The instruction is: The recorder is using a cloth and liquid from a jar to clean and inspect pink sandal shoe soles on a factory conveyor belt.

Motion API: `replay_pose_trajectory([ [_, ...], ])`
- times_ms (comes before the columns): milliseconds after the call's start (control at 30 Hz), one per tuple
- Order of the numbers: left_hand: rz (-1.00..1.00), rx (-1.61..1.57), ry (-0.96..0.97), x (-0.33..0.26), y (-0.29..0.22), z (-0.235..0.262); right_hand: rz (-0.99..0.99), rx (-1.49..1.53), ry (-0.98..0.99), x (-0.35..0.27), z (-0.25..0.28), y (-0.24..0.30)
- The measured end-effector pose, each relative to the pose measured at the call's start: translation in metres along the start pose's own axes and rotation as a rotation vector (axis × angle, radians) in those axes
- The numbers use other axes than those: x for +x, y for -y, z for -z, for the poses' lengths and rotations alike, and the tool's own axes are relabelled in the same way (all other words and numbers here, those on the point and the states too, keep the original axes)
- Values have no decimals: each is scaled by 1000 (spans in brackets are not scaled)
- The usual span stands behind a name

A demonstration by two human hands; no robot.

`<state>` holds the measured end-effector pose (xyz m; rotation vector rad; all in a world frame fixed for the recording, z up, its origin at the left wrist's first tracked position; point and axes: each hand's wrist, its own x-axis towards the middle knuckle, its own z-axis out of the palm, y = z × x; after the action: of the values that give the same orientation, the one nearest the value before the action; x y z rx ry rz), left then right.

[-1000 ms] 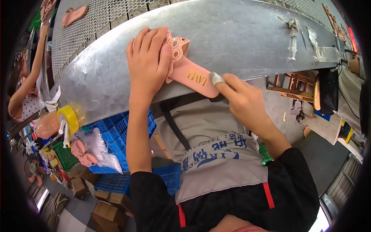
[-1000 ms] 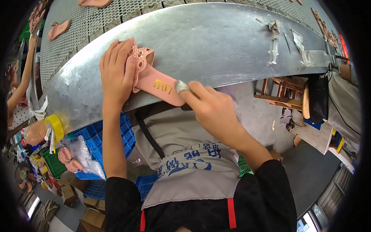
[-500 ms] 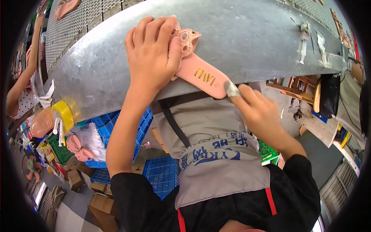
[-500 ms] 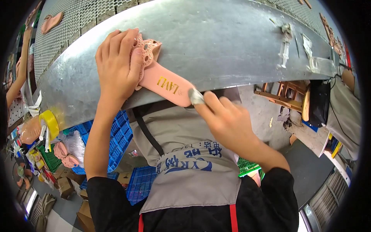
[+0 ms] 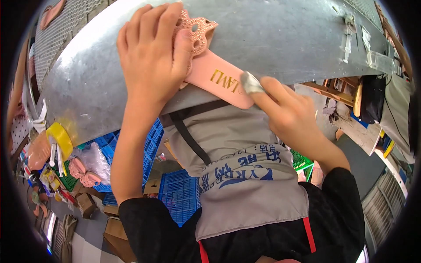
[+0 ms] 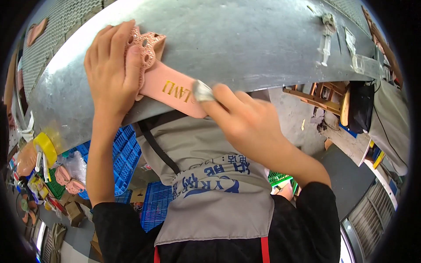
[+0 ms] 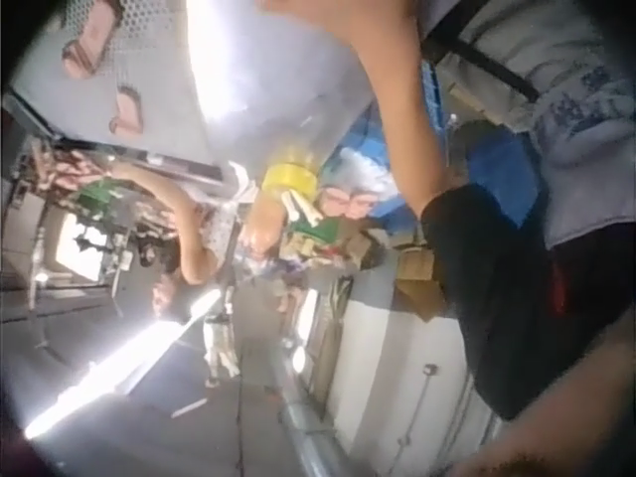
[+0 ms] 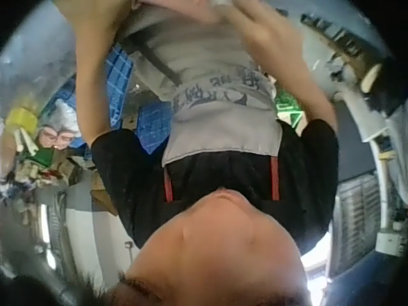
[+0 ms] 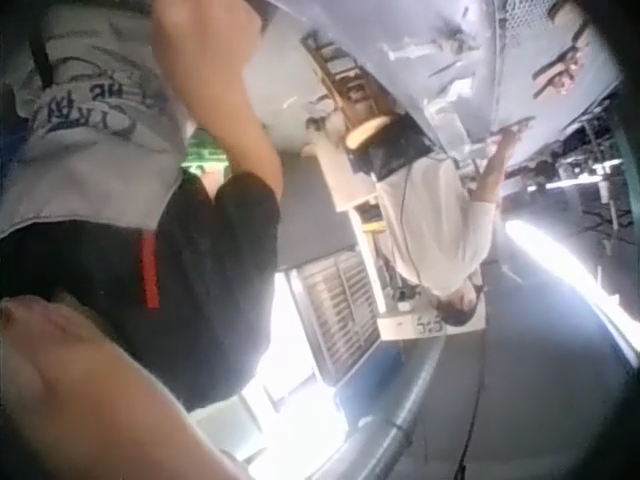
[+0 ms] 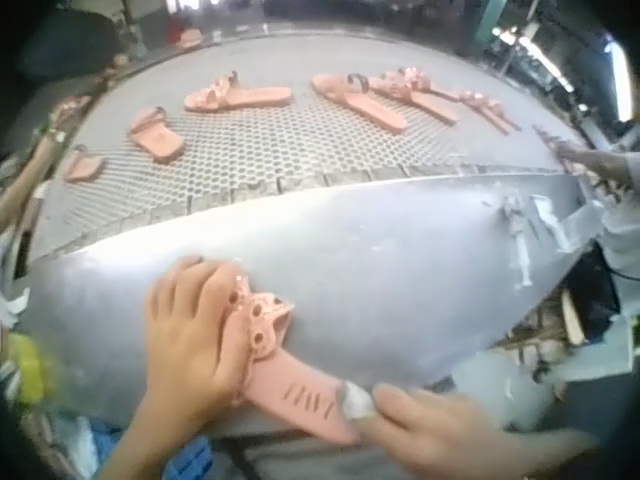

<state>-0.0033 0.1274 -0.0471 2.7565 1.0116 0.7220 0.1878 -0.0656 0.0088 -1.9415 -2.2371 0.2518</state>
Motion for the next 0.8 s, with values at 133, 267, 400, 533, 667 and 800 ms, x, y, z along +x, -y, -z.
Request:
replay_pose_trajectory([
  [133, -25, 19, -9, 1, 0, 0, -16, -12, 33, -11, 8, 0],
  [267, -17, 23, -5, 4, -5, -2, -73, 31, 58, -11, 4, 2],
  [400, -16, 26, -9, 3, -3, 1, -76, 37, 39, -9, 7, 8],
  [533, -41, 96, 20, 3, -6, 0, -145, 21, 129, -14, 14, 13],
  [667, -29, 36, -28, 3, -3, -2, -57, 48, 6, 7, 1, 6],
  [800, -50, 84, -33, 6, -5, -3, -99, 7, 85, -13, 10, 9],
])
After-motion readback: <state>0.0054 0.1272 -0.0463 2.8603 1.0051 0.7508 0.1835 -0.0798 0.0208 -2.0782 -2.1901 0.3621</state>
